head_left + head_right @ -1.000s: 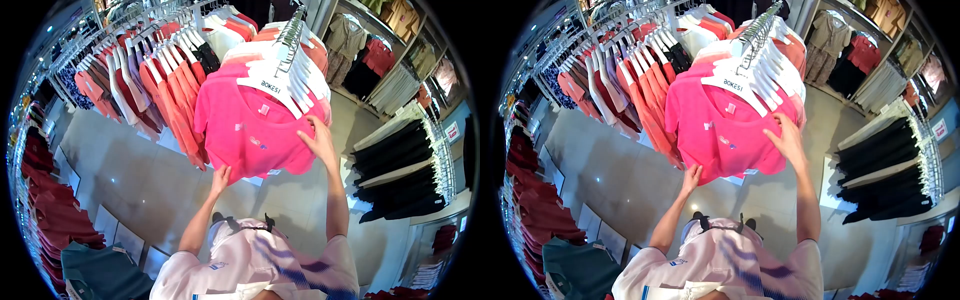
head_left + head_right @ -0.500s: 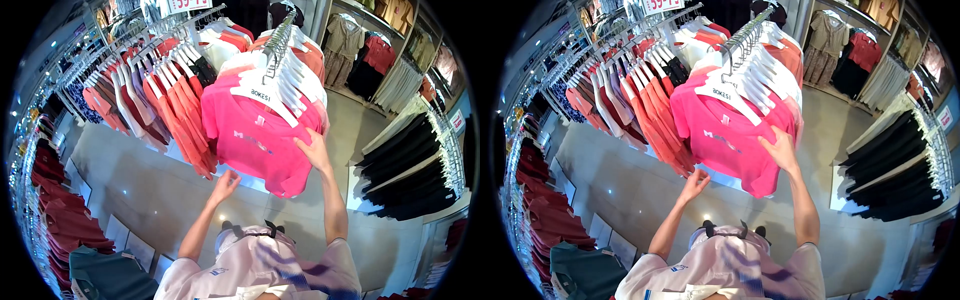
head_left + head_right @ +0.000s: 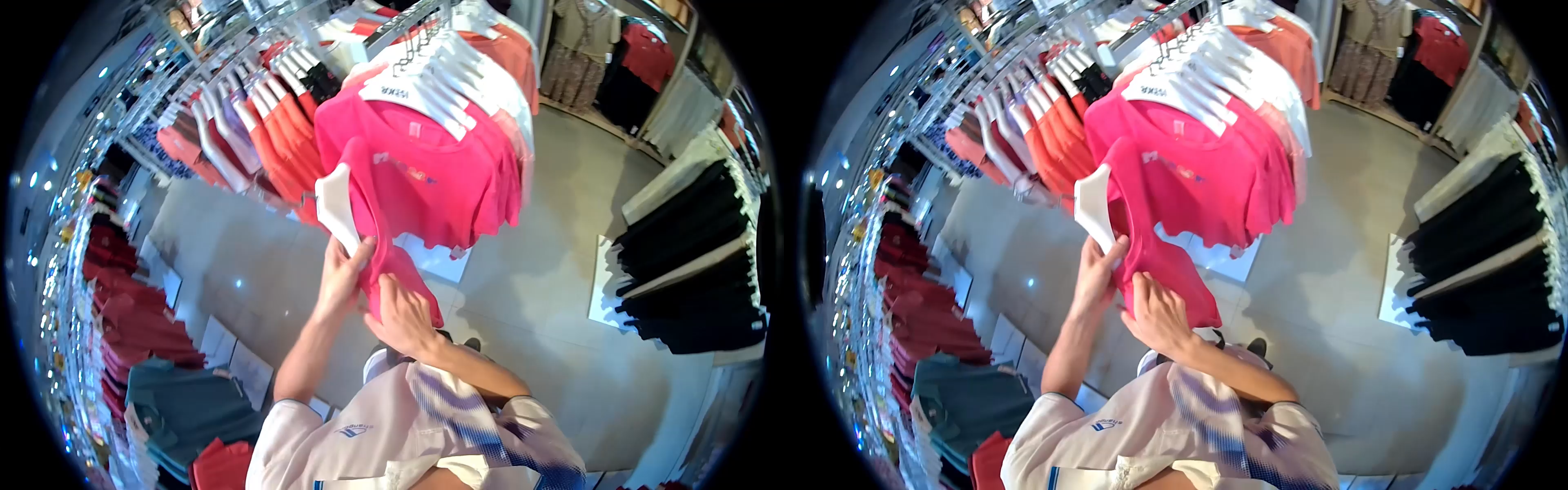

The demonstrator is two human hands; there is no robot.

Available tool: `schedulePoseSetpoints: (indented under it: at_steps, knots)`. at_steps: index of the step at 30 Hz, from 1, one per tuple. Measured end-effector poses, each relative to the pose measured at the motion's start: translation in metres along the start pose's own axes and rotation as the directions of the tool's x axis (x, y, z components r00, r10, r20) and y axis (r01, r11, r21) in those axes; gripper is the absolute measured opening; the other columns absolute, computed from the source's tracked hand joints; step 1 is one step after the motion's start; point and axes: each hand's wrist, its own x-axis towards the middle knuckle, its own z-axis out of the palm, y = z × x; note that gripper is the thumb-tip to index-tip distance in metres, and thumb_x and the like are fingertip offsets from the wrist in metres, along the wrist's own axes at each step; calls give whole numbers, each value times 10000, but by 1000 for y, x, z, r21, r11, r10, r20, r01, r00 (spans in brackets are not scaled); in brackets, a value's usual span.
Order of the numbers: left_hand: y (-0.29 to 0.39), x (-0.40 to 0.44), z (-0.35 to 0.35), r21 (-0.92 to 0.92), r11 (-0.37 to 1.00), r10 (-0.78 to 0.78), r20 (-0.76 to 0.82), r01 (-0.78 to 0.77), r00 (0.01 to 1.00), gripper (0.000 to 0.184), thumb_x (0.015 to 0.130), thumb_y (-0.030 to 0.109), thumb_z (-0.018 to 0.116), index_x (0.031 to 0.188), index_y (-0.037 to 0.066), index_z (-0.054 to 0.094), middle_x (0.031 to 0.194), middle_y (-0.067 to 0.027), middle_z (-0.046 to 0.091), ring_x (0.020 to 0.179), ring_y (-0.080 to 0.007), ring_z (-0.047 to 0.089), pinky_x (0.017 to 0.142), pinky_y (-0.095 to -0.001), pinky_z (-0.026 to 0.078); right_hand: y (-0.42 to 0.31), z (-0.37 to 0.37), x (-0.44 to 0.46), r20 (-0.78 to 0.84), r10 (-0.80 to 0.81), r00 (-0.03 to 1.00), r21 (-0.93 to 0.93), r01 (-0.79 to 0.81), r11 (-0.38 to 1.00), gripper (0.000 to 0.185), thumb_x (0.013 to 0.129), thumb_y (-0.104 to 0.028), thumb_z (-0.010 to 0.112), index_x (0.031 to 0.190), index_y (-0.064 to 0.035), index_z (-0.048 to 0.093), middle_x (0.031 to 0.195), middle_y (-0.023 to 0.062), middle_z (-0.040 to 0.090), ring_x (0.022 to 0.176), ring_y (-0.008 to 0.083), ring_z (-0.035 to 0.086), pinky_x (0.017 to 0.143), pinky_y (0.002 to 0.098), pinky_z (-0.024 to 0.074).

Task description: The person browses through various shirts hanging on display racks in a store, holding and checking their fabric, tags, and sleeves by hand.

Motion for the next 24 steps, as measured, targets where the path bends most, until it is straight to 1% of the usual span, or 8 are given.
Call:
schedulePoseSetpoints:
  at_steps: [3,5,9,11,13,17,20,24]
  knots:
    - [35,-8,-30,328,944,-38,74,12,996,283,900,96,600,1136,-3,478,882,8,532,770,-56,513,689,-206,435,0,-14,-7,51,-289,956,96,284,954,536,759,-195,710,1192,-6,457,1061,194,549,932,327,591,771,372,506]
    - [65,-23,-49,539,843,-84,149,-10,985,262,904,111,599,1115,3,487,851,16,511,731,-34,470,653,-177,399,18,-40,0,200,-368,908,564,201,801,603,757,-192,736,1249,-7,441,1127,197,506,1038,337,526,883,392,457]
    - [129,-59,-49,812,579,-176,219,-79,960,359,862,180,681,1130,-9,535,747,6,543,664,-61,471,609,-243,422,61,-92,42,-164,-348,923,240,380,893,670,679,-142,784,1252,-24,459,1191,173,483,1095,339,493,940,429,418]
    - [145,-65,-47,799,368,3,510,-475,860,413,816,184,732,1115,-27,541,711,-56,584,624,-102,503,610,-272,441,65,-117,74,-274,-412,869,102,452,886,734,649,-128,798,1277,-28,433,1216,171,481,1138,346,472,978,424,392]
    - [163,-69,-43,776,269,72,574,-570,816,435,773,165,761,1096,-32,548,769,-122,611,632,-181,543,643,-306,458,70,-132,98,-230,-442,867,86,471,878,800,639,-127,809,1314,-30,390,1263,179,464,1189,351,446,1012,429,368]
    - [206,-78,-30,831,237,102,495,-504,863,346,750,80,733,1036,-18,564,706,-65,561,606,-120,526,556,-272,416,105,-131,86,312,-275,910,602,34,798,675,712,-138,807,1272,15,462,1177,113,591,1087,190,555,975,343,418]
    - [233,-79,-30,764,60,270,608,-643,747,266,753,31,697,985,-13,574,668,-41,543,554,-88,481,499,-251,379,138,-107,49,327,-223,918,581,-9,814,517,785,-127,751,1219,32,519,1135,83,623,1029,140,578,933,308,445]
    - [252,-65,-41,793,-162,438,591,-588,677,192,814,29,619,998,2,571,645,-47,536,563,-67,465,500,-228,364,169,-111,22,312,65,948,795,-298,529,393,914,-180,609,1240,21,519,1146,77,616,1044,131,571,915,294,451]
